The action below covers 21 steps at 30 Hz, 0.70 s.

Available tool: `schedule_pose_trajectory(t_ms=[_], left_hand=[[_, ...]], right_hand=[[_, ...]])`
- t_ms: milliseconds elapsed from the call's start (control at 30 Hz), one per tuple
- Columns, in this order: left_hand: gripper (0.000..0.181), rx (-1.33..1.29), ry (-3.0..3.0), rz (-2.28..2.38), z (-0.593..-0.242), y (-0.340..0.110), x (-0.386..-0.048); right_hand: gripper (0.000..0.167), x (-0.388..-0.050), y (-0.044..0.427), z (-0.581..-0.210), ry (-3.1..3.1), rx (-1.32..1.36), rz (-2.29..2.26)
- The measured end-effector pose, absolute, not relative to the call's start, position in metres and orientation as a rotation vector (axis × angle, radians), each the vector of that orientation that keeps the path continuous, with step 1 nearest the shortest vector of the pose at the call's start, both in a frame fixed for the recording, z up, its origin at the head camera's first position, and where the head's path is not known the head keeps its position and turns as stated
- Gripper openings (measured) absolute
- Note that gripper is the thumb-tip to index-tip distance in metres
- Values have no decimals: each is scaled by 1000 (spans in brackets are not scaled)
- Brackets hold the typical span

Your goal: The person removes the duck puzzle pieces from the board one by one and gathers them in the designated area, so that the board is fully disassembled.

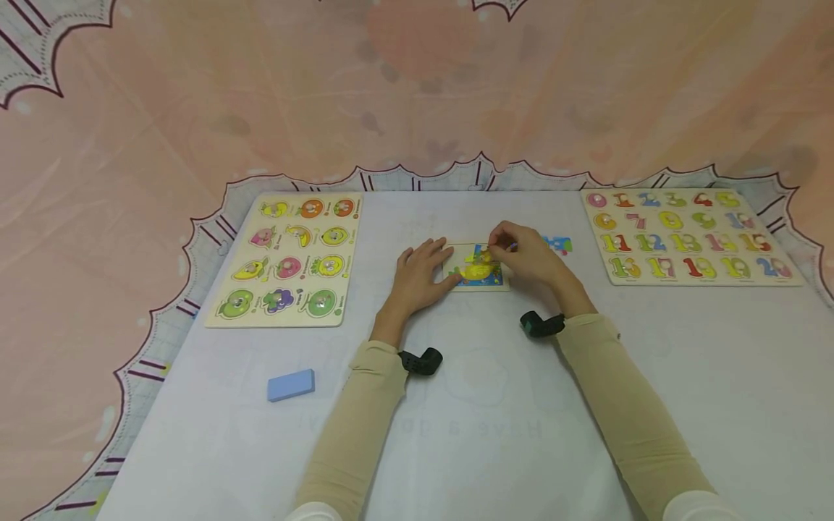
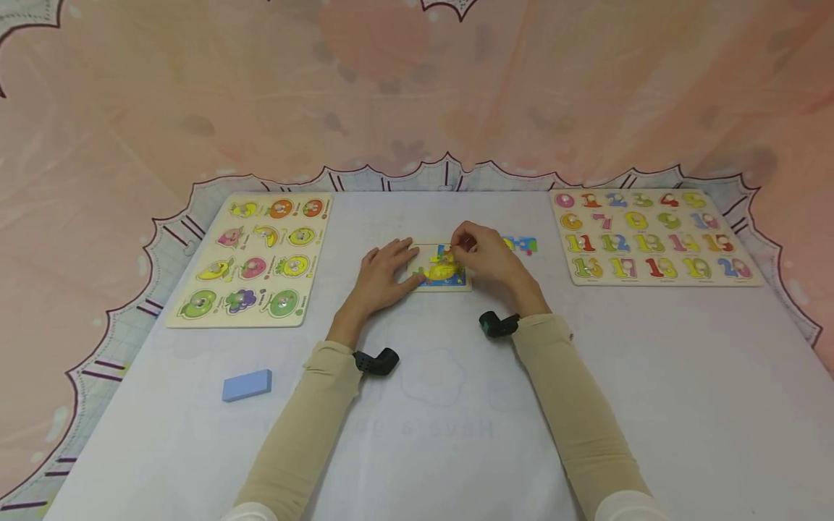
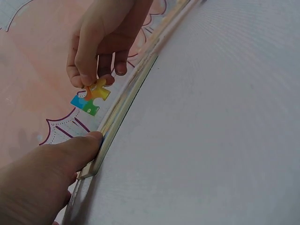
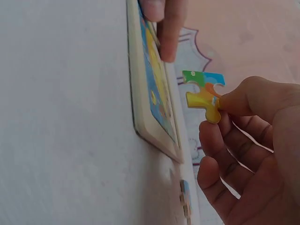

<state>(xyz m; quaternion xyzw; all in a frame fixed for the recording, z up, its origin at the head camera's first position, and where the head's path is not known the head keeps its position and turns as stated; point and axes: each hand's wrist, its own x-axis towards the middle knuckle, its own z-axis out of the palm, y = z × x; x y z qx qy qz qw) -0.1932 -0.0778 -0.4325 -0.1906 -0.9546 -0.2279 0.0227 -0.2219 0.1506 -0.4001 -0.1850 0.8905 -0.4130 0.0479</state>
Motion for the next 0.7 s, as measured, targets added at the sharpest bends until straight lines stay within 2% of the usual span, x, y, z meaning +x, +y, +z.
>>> schedule_pose_trajectory(t_ms=[700], left_hand=[[59,-574,-2989,-692,-431,-77,-193]], right_hand=[[19,-231,190,-398,2728,-374,-1149]])
